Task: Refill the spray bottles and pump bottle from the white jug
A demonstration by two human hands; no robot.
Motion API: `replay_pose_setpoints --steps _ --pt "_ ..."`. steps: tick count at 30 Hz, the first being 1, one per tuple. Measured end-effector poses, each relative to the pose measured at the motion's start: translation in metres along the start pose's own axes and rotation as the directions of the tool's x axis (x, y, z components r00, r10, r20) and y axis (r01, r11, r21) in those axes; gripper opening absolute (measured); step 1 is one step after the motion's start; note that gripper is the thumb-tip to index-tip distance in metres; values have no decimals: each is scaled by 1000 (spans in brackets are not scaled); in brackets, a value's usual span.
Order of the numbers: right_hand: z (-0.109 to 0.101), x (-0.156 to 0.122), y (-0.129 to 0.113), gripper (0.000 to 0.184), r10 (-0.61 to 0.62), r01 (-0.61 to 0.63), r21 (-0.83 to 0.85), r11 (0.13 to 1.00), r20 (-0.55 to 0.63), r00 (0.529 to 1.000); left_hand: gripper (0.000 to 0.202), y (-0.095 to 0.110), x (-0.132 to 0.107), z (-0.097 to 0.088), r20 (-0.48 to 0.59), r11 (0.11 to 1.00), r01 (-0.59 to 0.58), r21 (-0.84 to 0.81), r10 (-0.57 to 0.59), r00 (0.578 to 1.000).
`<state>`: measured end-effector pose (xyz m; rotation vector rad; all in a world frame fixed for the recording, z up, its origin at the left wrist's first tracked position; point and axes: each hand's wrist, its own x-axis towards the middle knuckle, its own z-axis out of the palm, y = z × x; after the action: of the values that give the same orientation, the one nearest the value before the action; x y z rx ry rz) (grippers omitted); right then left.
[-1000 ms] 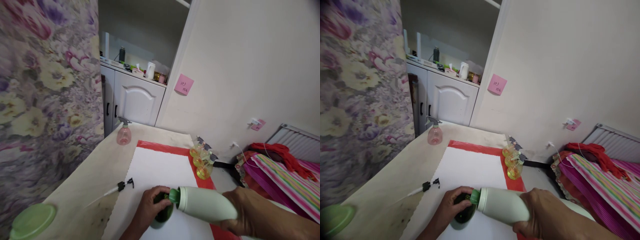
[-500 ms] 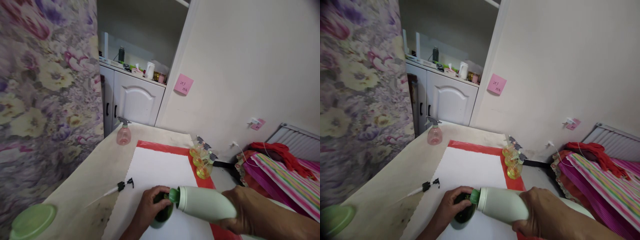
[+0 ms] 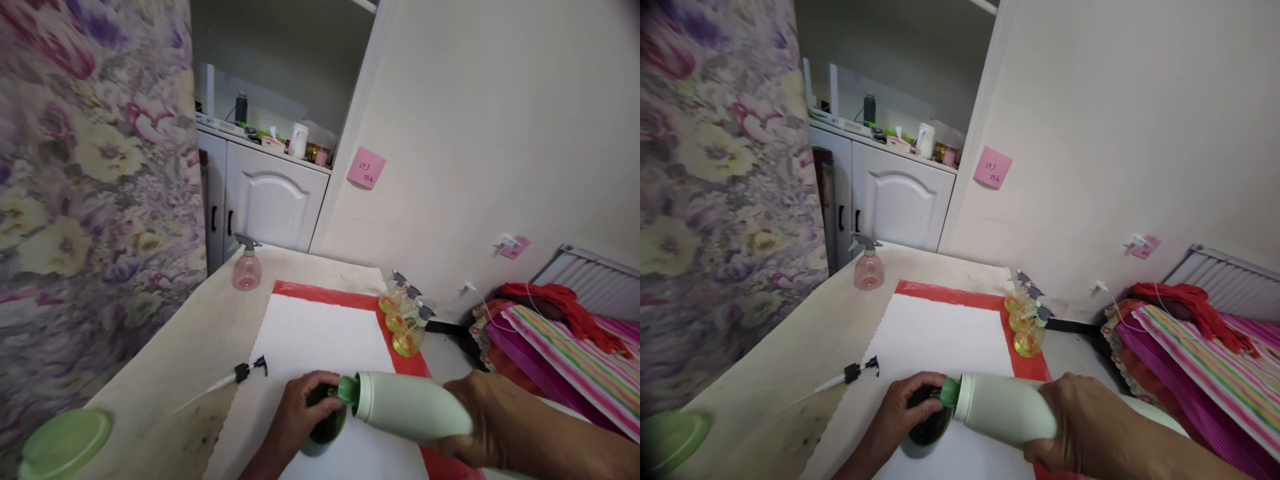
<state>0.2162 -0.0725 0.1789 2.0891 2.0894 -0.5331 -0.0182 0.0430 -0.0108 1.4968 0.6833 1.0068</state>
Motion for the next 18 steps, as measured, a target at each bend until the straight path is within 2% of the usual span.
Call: replay_pose_setpoints --steps 10,18 --pt "3 1 4 14 0 0 -8 1000 -14 1000 20 -2 0 0 3 1000 -8 12 8 1000" --pt "-6 -1 -9 14 41 -41 -3 999 8 999 18 0 1 0 1 1000 -3 8 3 1000"
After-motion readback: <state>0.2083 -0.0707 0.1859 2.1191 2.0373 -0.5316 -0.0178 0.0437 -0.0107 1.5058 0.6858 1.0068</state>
